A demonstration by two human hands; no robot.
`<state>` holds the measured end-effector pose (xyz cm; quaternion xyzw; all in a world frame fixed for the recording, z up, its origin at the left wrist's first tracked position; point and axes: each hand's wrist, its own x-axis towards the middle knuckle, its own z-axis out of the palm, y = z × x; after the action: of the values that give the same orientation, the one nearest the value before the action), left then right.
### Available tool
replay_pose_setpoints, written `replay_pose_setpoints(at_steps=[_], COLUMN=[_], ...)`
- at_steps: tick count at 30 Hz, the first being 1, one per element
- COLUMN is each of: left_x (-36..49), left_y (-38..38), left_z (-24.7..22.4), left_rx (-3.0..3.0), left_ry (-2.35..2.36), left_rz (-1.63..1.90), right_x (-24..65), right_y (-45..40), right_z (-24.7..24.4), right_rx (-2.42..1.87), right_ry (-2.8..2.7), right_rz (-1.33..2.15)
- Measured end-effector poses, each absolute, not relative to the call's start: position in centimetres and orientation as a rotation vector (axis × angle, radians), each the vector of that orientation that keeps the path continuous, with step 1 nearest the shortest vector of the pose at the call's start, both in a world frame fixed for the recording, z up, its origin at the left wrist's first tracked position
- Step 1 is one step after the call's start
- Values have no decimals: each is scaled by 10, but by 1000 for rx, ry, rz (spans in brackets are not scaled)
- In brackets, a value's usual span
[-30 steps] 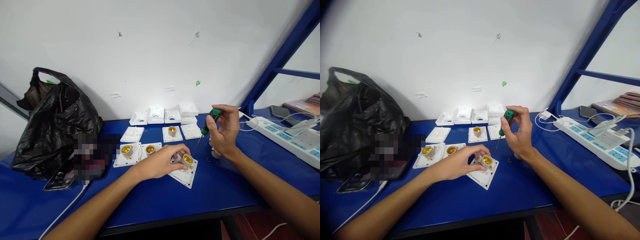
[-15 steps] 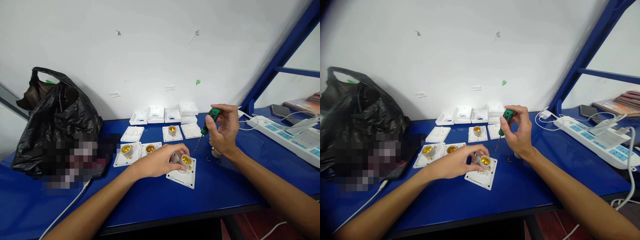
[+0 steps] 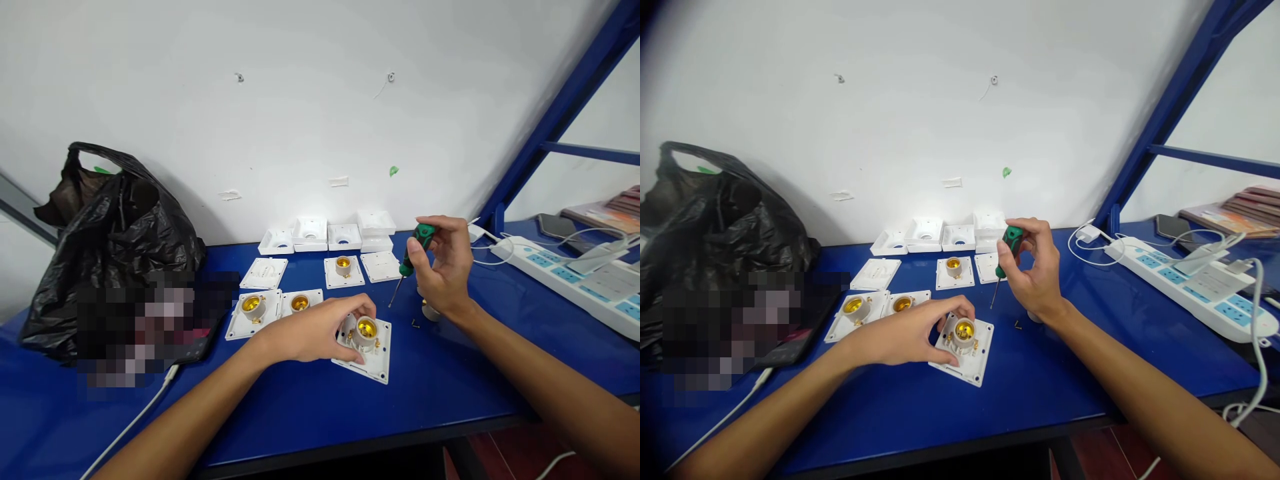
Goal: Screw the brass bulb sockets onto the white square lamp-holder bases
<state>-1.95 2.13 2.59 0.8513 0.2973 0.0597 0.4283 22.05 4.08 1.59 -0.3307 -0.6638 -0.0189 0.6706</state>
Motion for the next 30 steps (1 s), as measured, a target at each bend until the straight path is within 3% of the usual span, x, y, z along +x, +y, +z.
replay_pose_setpoints(at_steps=[13,30], left_x=[-14,-14], left_y=[20,22], left_z=[13,19], left_rx=[2237,2147], left_ry=[748,718], left_rz=[333,243], right_x=[221,220], right_y=[41,39], right_z=[17,17], right_rx=[-760,-771], right_ry=[-1503,-1506], right_rz=[-65,-48])
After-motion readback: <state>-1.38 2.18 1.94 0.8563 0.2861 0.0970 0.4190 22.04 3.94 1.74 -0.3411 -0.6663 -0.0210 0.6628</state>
